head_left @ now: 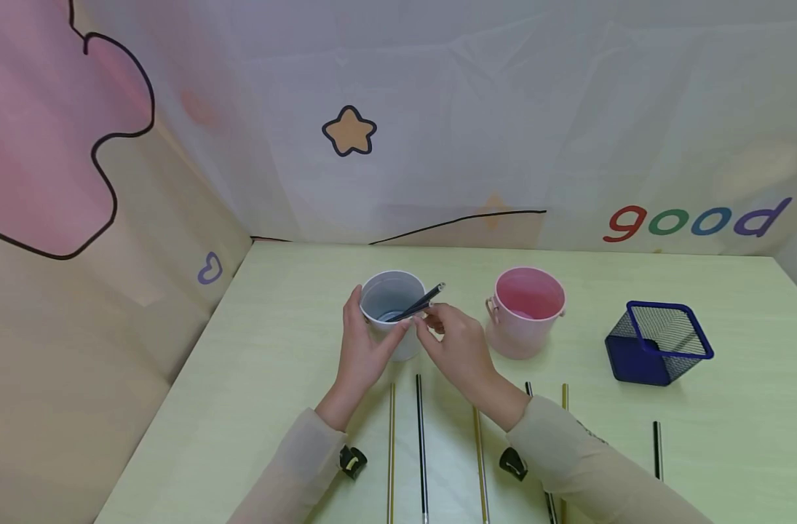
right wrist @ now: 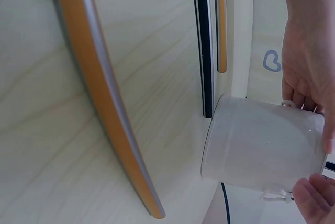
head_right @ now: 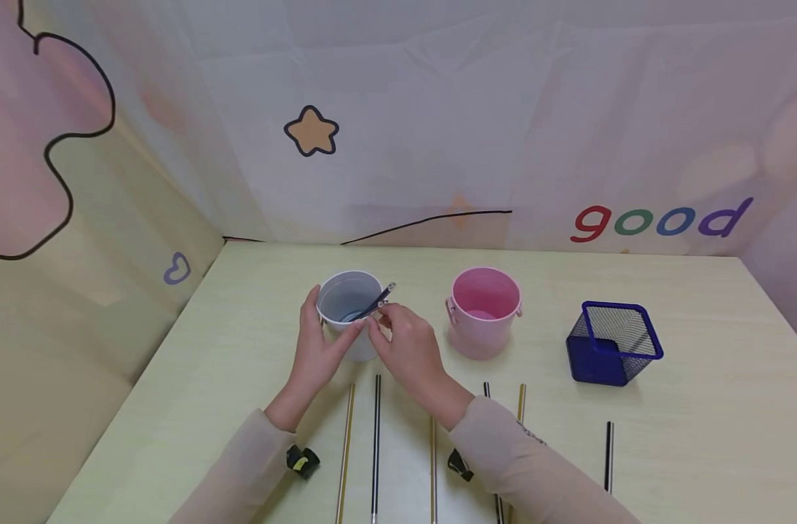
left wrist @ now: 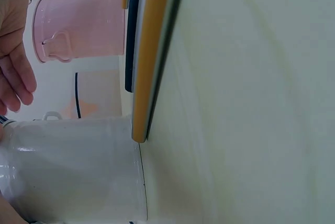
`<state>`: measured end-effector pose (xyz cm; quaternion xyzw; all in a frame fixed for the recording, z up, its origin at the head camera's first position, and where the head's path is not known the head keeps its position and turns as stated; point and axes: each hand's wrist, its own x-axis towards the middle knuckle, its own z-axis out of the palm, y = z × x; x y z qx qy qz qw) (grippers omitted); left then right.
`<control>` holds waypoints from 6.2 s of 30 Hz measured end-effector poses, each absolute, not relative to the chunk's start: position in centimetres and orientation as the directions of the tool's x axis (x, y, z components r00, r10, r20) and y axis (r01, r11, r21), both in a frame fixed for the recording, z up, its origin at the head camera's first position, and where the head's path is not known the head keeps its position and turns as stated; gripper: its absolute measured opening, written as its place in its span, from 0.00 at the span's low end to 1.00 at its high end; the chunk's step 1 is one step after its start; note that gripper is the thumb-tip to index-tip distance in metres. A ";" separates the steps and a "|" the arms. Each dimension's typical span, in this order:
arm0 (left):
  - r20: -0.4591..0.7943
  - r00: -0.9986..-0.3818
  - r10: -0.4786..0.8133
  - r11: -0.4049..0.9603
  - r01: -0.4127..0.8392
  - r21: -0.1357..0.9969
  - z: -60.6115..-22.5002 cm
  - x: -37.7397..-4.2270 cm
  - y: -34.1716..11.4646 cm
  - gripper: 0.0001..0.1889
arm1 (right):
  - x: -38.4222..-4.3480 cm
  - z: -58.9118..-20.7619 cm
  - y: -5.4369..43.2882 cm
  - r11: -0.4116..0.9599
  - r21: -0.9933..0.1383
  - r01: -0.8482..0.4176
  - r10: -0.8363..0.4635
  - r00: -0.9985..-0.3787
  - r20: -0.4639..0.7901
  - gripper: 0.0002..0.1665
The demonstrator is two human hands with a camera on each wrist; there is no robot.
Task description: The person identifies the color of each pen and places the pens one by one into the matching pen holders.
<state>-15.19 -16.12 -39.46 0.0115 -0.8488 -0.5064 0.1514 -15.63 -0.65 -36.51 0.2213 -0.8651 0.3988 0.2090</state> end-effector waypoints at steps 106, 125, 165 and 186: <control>0.112 -0.994 0.014 0.635 0.096 0.767 -37.4 -5.1 -13.8 0.16 | -13.9 -34.8 17.3 0.771 -0.624 -0.128 0.284 -0.808 0.516 0.36; 0.009 -1.000 0.005 0.701 0.009 0.713 -38.1 -5.0 -14.2 0.26 | -13.2 -36.1 20.1 0.684 -0.725 0.079 0.450 -0.828 0.334 0.43; -0.183 -0.983 0.029 0.725 -0.105 0.681 -39.3 -5.6 -14.2 0.25 | -13.2 -36.8 21.3 0.602 -0.788 0.129 0.494 -0.836 0.240 0.51; -0.201 -0.980 0.001 0.766 -0.128 0.630 -39.2 -5.9 -13.8 0.18 | -13.2 -36.5 22.0 0.589 -0.788 0.177 0.482 -0.860 0.167 0.55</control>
